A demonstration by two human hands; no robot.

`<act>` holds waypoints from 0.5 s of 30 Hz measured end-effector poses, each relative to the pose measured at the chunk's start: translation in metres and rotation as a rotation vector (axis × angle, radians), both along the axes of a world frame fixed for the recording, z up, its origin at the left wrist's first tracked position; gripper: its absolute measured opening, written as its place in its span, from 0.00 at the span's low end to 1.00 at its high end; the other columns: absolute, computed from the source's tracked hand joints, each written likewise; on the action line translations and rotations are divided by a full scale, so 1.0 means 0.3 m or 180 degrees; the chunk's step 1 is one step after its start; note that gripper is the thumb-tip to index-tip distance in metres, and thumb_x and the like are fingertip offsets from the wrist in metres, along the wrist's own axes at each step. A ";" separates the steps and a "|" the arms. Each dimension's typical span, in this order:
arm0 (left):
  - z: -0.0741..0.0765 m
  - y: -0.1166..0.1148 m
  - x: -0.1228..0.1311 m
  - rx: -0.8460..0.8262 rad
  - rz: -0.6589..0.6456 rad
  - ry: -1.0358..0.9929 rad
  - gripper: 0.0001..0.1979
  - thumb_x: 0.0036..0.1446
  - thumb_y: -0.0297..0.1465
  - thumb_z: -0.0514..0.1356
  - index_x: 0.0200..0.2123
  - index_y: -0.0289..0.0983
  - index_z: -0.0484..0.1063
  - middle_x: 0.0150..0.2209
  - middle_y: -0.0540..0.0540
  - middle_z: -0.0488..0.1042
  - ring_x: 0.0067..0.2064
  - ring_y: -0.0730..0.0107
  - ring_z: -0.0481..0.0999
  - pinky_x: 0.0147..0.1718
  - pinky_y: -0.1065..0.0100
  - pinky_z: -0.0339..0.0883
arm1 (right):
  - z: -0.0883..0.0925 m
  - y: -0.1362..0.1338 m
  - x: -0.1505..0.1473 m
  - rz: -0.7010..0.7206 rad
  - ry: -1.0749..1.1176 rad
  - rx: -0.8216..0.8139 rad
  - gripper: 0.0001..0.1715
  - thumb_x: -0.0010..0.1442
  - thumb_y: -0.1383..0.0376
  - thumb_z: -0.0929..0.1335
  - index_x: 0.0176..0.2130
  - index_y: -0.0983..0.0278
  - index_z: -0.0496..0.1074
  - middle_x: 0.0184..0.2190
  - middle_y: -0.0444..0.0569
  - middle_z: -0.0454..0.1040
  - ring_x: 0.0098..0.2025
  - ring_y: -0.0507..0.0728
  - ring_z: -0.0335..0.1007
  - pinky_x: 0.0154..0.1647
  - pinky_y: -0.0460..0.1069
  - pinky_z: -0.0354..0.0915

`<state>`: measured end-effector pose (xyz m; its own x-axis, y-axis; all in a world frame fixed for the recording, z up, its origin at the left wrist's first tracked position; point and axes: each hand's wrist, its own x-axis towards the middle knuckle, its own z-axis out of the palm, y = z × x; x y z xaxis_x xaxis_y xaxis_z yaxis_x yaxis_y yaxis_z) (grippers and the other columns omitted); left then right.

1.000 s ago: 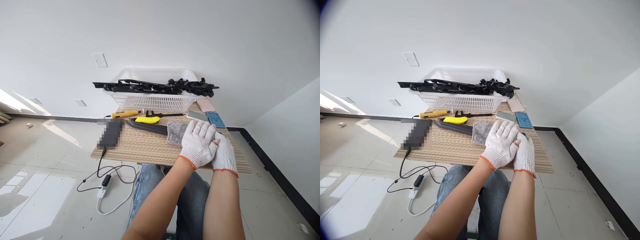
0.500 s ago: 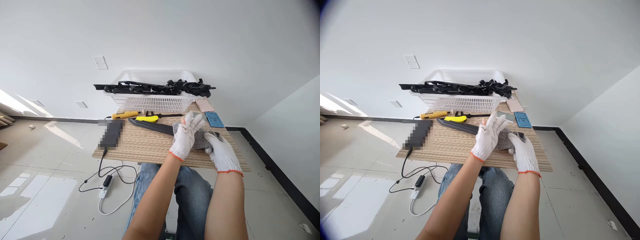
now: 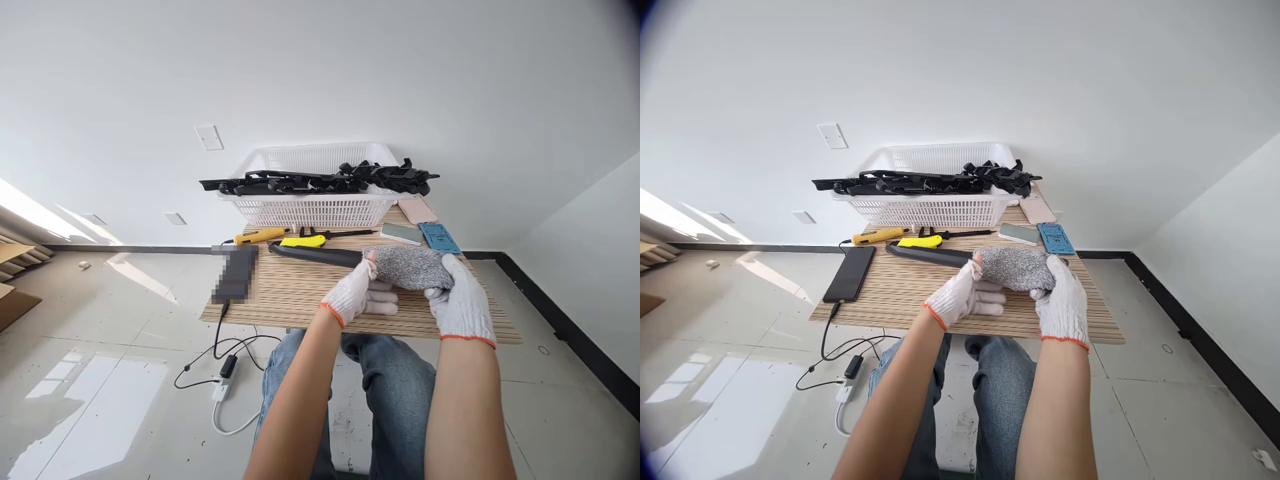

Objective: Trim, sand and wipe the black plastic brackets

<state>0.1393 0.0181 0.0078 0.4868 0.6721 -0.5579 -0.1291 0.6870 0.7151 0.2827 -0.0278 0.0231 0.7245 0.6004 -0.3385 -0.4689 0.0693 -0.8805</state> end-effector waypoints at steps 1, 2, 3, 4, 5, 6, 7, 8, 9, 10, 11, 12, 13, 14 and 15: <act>0.002 0.003 0.013 -0.0016 0.0395 -0.0198 0.27 0.63 0.55 0.54 0.51 0.40 0.71 0.51 0.36 0.78 0.48 0.53 0.83 0.43 0.52 0.80 | 0.004 0.002 -0.001 -0.0034 0.0089 0.0077 0.05 0.54 0.65 0.72 0.31 0.64 0.72 0.26 0.42 0.71 0.22 0.48 0.63 0.14 0.40 0.57; 0.008 0.010 0.019 -0.0045 0.0766 -0.0388 0.25 0.65 0.53 0.54 0.53 0.42 0.69 0.53 0.38 0.77 0.50 0.54 0.82 0.45 0.52 0.80 | 0.007 0.004 0.001 -0.0088 0.0187 0.0142 0.04 0.53 0.67 0.72 0.31 0.64 0.72 0.27 0.42 0.71 0.22 0.48 0.64 0.15 0.40 0.59; 0.018 0.018 0.016 -0.0084 0.1063 -0.0555 0.23 0.66 0.52 0.53 0.54 0.43 0.69 0.55 0.39 0.76 0.51 0.56 0.81 0.46 0.51 0.80 | 0.008 0.005 0.005 -0.0131 0.0271 0.0205 0.04 0.53 0.68 0.72 0.31 0.64 0.73 0.28 0.42 0.72 0.23 0.48 0.66 0.16 0.40 0.60; 0.030 0.027 0.005 -0.0093 0.1289 -0.0690 0.22 0.67 0.51 0.52 0.53 0.43 0.68 0.55 0.39 0.76 0.52 0.56 0.81 0.47 0.50 0.80 | 0.008 0.006 0.010 -0.0155 0.0331 0.0256 0.03 0.53 0.69 0.72 0.31 0.64 0.73 0.28 0.43 0.73 0.24 0.48 0.66 0.17 0.40 0.61; 0.043 0.035 -0.012 -0.0033 0.1442 -0.0796 0.21 0.68 0.50 0.51 0.52 0.42 0.68 0.56 0.39 0.75 0.53 0.56 0.80 0.47 0.50 0.80 | 0.007 0.006 0.015 -0.0150 0.0371 0.0293 0.03 0.53 0.69 0.72 0.31 0.64 0.73 0.28 0.43 0.73 0.24 0.48 0.67 0.18 0.40 0.62; 0.056 0.041 -0.035 0.0095 0.1515 -0.0876 0.21 0.69 0.49 0.50 0.50 0.41 0.68 0.56 0.39 0.75 0.54 0.56 0.79 0.47 0.49 0.80 | 0.005 0.005 0.020 -0.0133 0.0396 0.0321 0.02 0.54 0.69 0.71 0.30 0.64 0.73 0.27 0.43 0.73 0.24 0.48 0.67 0.18 0.40 0.62; 0.067 0.045 -0.060 0.0278 0.1521 -0.0938 0.20 0.69 0.49 0.50 0.48 0.40 0.69 0.56 0.38 0.75 0.55 0.55 0.79 0.47 0.49 0.80 | 0.004 0.004 0.022 -0.0108 0.0414 0.0342 0.03 0.54 0.69 0.71 0.29 0.64 0.73 0.27 0.43 0.72 0.24 0.48 0.67 0.18 0.40 0.62; 0.076 0.048 -0.084 0.0481 0.1483 -0.1005 0.18 0.69 0.47 0.52 0.45 0.39 0.70 0.56 0.38 0.76 0.55 0.55 0.78 0.48 0.48 0.79 | 0.002 0.003 0.023 -0.0079 0.0421 0.0375 0.03 0.55 0.69 0.71 0.29 0.65 0.73 0.27 0.44 0.73 0.24 0.48 0.67 0.18 0.40 0.62; 0.081 0.049 -0.106 0.0642 0.1416 -0.1121 0.15 0.68 0.44 0.54 0.42 0.38 0.70 0.55 0.38 0.76 0.55 0.55 0.78 0.48 0.48 0.79 | 0.002 0.002 0.022 -0.0073 0.0423 0.0425 0.01 0.55 0.69 0.71 0.30 0.65 0.74 0.28 0.45 0.74 0.24 0.48 0.68 0.19 0.40 0.64; 0.084 0.051 -0.124 0.0750 0.1349 -0.1253 0.12 0.67 0.41 0.56 0.39 0.38 0.70 0.53 0.39 0.77 0.53 0.56 0.78 0.48 0.48 0.79 | 0.001 0.001 0.018 -0.0081 0.0414 0.0487 0.01 0.54 0.69 0.72 0.31 0.65 0.75 0.29 0.45 0.75 0.26 0.49 0.70 0.20 0.40 0.66; 0.084 0.053 -0.137 0.0777 0.1295 -0.1400 0.09 0.67 0.37 0.57 0.37 0.37 0.70 0.49 0.39 0.78 0.51 0.57 0.79 0.47 0.48 0.79 | 0.001 0.001 0.014 -0.0065 0.0376 0.0557 0.04 0.53 0.68 0.73 0.33 0.65 0.76 0.32 0.46 0.77 0.28 0.50 0.72 0.22 0.41 0.67; 0.082 0.056 -0.146 0.0723 0.1277 -0.1539 0.08 0.66 0.34 0.57 0.35 0.37 0.69 0.45 0.40 0.79 0.48 0.59 0.80 0.46 0.49 0.80 | 0.000 0.000 0.010 -0.0021 0.0310 0.0620 0.08 0.51 0.67 0.73 0.35 0.64 0.77 0.34 0.47 0.78 0.31 0.52 0.74 0.23 0.42 0.69; 0.079 0.061 -0.150 0.0611 0.1307 -0.1652 0.09 0.66 0.32 0.56 0.32 0.36 0.68 0.40 0.41 0.79 0.44 0.61 0.80 0.44 0.51 0.81 | -0.001 -0.001 0.006 0.0046 0.0218 0.0677 0.11 0.50 0.65 0.74 0.37 0.63 0.78 0.37 0.47 0.79 0.33 0.53 0.75 0.23 0.42 0.69; 0.077 0.067 -0.151 0.0480 0.1391 -0.1749 0.11 0.67 0.31 0.54 0.30 0.36 0.67 0.36 0.43 0.77 0.41 0.63 0.80 0.42 0.53 0.81 | -0.003 -0.003 0.003 0.0123 0.0108 0.0721 0.15 0.48 0.64 0.75 0.39 0.62 0.78 0.39 0.47 0.79 0.36 0.54 0.76 0.22 0.42 0.69; 0.075 0.074 -0.151 0.0359 0.1503 -0.1838 0.13 0.67 0.30 0.52 0.28 0.36 0.65 0.33 0.44 0.76 0.38 0.65 0.80 0.39 0.56 0.82 | -0.004 -0.004 0.000 0.0204 -0.0007 0.0739 0.19 0.46 0.62 0.76 0.40 0.61 0.79 0.40 0.47 0.79 0.37 0.55 0.76 0.21 0.42 0.68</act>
<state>0.0941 0.0402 0.0303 0.3270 0.9198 -0.2169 -0.7673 0.3924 0.5072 0.2827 -0.0291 0.0218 0.6830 0.7067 -0.1847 -0.4770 0.2402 -0.8454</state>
